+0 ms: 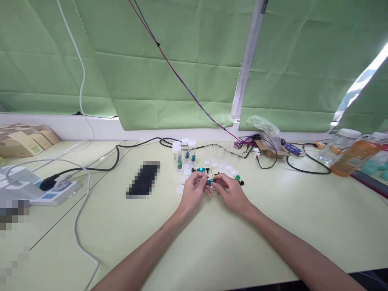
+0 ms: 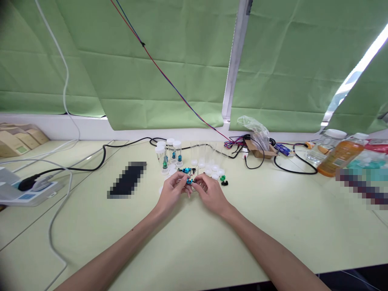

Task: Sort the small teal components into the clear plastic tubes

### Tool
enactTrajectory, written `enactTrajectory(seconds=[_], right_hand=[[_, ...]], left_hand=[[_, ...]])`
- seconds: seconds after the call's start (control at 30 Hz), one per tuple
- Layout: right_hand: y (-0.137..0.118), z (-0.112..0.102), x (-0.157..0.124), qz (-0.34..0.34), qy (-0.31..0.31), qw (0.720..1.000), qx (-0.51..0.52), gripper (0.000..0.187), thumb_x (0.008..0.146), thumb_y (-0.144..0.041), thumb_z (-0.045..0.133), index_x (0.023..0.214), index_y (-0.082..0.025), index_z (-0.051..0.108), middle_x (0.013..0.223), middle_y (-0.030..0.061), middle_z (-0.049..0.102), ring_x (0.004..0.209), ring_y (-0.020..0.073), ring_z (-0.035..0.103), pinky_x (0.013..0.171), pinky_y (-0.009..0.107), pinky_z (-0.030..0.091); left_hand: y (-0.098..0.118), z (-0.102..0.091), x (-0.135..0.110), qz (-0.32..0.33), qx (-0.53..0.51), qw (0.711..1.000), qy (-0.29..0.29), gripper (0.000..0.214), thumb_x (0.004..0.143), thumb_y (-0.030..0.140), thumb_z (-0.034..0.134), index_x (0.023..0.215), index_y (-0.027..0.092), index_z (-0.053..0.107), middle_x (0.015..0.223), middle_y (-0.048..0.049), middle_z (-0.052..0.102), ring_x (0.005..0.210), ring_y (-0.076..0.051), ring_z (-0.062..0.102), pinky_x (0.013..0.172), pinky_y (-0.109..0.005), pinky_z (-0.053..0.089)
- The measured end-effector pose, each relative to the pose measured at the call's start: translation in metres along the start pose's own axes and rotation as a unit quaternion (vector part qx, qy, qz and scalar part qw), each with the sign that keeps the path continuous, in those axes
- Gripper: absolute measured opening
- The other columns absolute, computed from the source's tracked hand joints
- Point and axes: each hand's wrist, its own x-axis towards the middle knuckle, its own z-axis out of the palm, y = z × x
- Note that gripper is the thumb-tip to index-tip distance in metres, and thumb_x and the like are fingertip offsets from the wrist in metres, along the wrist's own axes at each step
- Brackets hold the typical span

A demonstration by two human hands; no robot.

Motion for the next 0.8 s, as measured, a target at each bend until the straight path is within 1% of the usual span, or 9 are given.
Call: enactTrajectory(seconds=[0.13,0.3,0.4,0.47,0.53,0.6,0.67,0.73,0.8], right_hand=[[-0.0005,-0.0002,0.0006,0.003,-0.009,1.0,0.006,0.02,0.094,-0.038,0.051,0.091,-0.02,0.06,0.078,0.0015,0.063,0.068,0.015,0.058,0.064,0.026,0.045],[-0.002,-0.0014,0.0006,0.007,-0.014,1.0,-0.008,0.027,0.096,-0.039,0.047,0.081,-0.019,0.058,0.066,-0.0016,0.056,0.058,0.0126,0.049,0.057,0.025,0.039],[-0.0026,-0.0019,0.0004,0.005,-0.015,1.0,-0.018,0.034,0.097,-0.04,0.044,0.073,-0.019,0.056,0.062,-0.0019,0.055,0.057,0.0123,0.048,0.057,0.025,0.037],[-0.0027,-0.0018,0.0002,0.005,-0.014,1.0,-0.022,0.036,0.097,-0.04,0.043,0.071,-0.019,0.055,0.062,-0.0015,0.055,0.057,0.0125,0.048,0.058,0.026,0.038],[-0.0027,-0.0014,0.0,0.013,-0.013,1.0,-0.016,0.031,0.096,-0.041,0.045,0.078,-0.02,0.058,0.066,-0.0009,0.058,0.059,0.0131,0.05,0.058,0.026,0.039],[-0.0027,-0.001,-0.0003,0.02,-0.007,1.0,-0.003,0.024,0.093,-0.042,0.05,0.093,-0.02,0.06,0.073,0.0004,0.062,0.063,0.0145,0.055,0.059,0.026,0.042],[-0.0029,-0.0008,-0.0006,0.019,-0.001,1.0,0.007,0.025,0.09,-0.041,0.057,0.105,-0.021,0.058,0.079,0.0018,0.065,0.068,0.0159,0.06,0.06,0.027,0.045],[-0.0032,-0.0009,-0.0008,0.01,0.001,1.0,0.011,0.026,0.088,-0.038,0.059,0.108,-0.021,0.057,0.084,0.0028,0.065,0.072,0.0167,0.062,0.061,0.027,0.047],[-0.0032,-0.0011,-0.0007,0.003,-0.001,1.0,0.01,0.022,0.088,-0.035,0.059,0.105,-0.021,0.057,0.085,0.0032,0.066,0.073,0.0165,0.062,0.062,0.027,0.048]], left_hand=[[0.0,-0.0003,0.0003,-0.004,0.002,1.0,-0.002,0.03,0.08,0.046,0.065,0.081,0.018,0.055,0.06,0.0009,0.057,0.054,-0.016,0.061,0.05,-0.028,0.052],[0.0008,0.0003,0.0003,-0.003,0.007,1.0,-0.005,0.03,0.08,0.046,0.065,0.08,0.018,0.055,0.061,0.0006,0.058,0.054,-0.015,0.06,0.05,-0.028,0.052],[0.0015,0.0012,-0.0005,-0.004,0.002,1.0,-0.008,0.031,0.079,0.047,0.066,0.08,0.018,0.056,0.061,0.0006,0.058,0.054,-0.015,0.06,0.05,-0.028,0.051],[0.0014,0.0015,-0.0008,-0.005,-0.001,1.0,-0.006,0.03,0.078,0.046,0.066,0.08,0.018,0.056,0.061,0.0007,0.057,0.054,-0.015,0.061,0.049,-0.028,0.051],[0.0007,0.0014,-0.0006,-0.004,-0.001,1.0,0.0,0.03,0.078,0.046,0.066,0.08,0.018,0.057,0.061,0.0007,0.058,0.054,-0.015,0.061,0.049,-0.028,0.051],[-0.0002,0.0008,0.0001,-0.003,0.0,1.0,0.006,0.031,0.078,0.047,0.066,0.08,0.018,0.057,0.061,0.0007,0.058,0.054,-0.016,0.061,0.049,-0.028,0.052],[-0.001,0.0002,0.0008,-0.002,0.0,1.0,0.01,0.031,0.078,0.048,0.066,0.079,0.018,0.057,0.06,0.0007,0.058,0.053,-0.016,0.061,0.049,-0.028,0.052],[-0.0015,-0.0002,0.0012,-0.002,-0.001,1.0,0.012,0.032,0.078,0.048,0.066,0.079,0.018,0.057,0.06,0.0008,0.058,0.053,-0.016,0.061,0.049,-0.028,0.052],[-0.0017,-0.0003,0.0012,-0.003,-0.002,1.0,0.011,0.032,0.078,0.048,0.066,0.079,0.018,0.056,0.06,0.0008,0.058,0.053,-0.016,0.061,0.049,-0.028,0.052]])
